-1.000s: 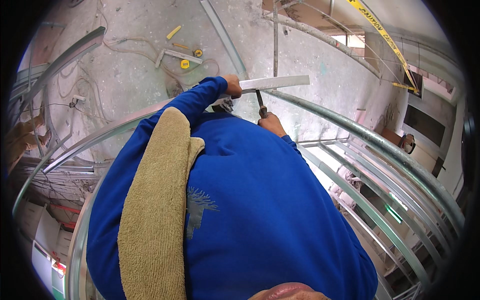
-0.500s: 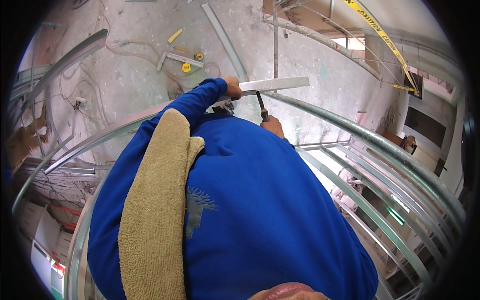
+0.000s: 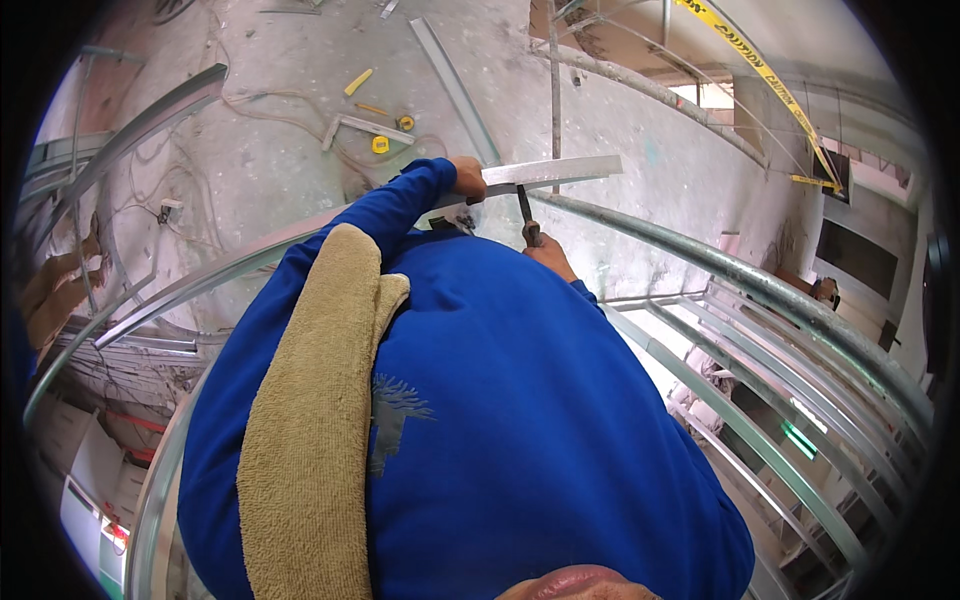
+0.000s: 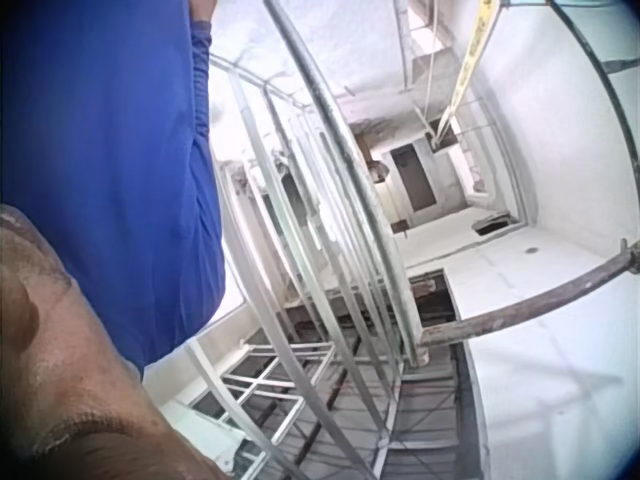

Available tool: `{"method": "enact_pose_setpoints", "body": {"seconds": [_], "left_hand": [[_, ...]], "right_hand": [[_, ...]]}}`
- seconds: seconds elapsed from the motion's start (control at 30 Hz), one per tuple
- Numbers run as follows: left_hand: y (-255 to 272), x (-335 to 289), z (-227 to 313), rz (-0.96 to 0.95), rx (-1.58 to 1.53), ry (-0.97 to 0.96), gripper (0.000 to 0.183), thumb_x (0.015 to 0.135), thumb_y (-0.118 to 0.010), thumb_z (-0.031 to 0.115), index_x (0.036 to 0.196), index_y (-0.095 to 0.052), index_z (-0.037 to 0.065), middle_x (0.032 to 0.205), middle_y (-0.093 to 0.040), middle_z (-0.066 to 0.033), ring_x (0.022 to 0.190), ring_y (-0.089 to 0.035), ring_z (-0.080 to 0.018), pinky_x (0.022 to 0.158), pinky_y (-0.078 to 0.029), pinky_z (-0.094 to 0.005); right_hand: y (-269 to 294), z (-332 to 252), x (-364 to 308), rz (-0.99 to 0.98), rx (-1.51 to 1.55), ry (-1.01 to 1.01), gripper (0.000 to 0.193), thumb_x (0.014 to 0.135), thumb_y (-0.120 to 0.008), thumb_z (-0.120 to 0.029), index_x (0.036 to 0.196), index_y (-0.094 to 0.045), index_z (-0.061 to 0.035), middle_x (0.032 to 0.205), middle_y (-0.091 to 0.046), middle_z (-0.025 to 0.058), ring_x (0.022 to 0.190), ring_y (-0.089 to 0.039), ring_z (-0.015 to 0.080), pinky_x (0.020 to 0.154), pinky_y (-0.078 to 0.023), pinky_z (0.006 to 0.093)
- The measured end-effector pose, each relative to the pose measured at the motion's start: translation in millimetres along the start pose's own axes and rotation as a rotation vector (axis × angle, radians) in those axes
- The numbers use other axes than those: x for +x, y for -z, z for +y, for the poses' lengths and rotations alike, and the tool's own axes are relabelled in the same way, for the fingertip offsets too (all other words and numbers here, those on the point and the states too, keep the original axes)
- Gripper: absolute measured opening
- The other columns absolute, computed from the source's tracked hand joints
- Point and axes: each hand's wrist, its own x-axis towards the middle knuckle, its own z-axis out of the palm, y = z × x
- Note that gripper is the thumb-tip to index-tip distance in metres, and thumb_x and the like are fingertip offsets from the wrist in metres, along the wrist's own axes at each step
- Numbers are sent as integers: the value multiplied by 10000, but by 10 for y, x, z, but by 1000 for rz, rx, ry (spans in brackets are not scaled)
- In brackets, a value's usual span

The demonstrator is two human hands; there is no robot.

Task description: The person measures and marks a metal frame with a tape measure and pencil, then uses tin snips to cut the frame along the marked line. The person then measures and positions the cut frame onto a larger metal structure.

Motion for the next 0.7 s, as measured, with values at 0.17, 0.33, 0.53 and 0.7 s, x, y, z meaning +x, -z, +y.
{"method": "enact_pose_setpoints", "body": {"seconds": [0.17, 0.33, 0.53, 0.7], "left_hand": [[16, 28, -24, -14, 0, -13, 386, 525, -718, 177, 867, -735, -1, 868, -715, -207, 781, -685, -332, 690, -534, -387], [15, 43, -17, -15, 6, -4, 400, 527, -718, 177, 883, -736, -5, 881, -715, -212, 794, -687, -333, 696, -534, -387], [51, 7, 10, -17, 27, -1, 402, 505, -723, 212, 842, -743, -5, 915, -710, -230, 837, -689, -347, 719, -543, -384], [143, -9, 27, -55, 79, 2, 476, 526, -724, 215, 951, -738, 1, 935, -715, -216, 831, -690, -340, 731, -536, -384]], "right_hand": [[-27, -15, -10, 23, 7, 16, 303, 725, -591, -120, 957, -590, 74, 852, -661, 236, 835, -655, 360, 739, -492, 412], [-36, -53, -29, 19, -52, 0, 346, 729, -598, -127, 1003, -602, 84, 907, -665, 267, 893, -653, 399, 781, -495, 426], [-82, -61, -27, 110, -150, 19, 316, 765, -606, -159, 990, -613, 63, 946, -666, 289, 956, -640, 444, 820, -498, 468], [-245, -35, -2, 242, -178, -23, 337, 834, -625, -258, 985, -615, 44, 964, -668, 288, 975, -638, 453, 825, -503, 495]]}}
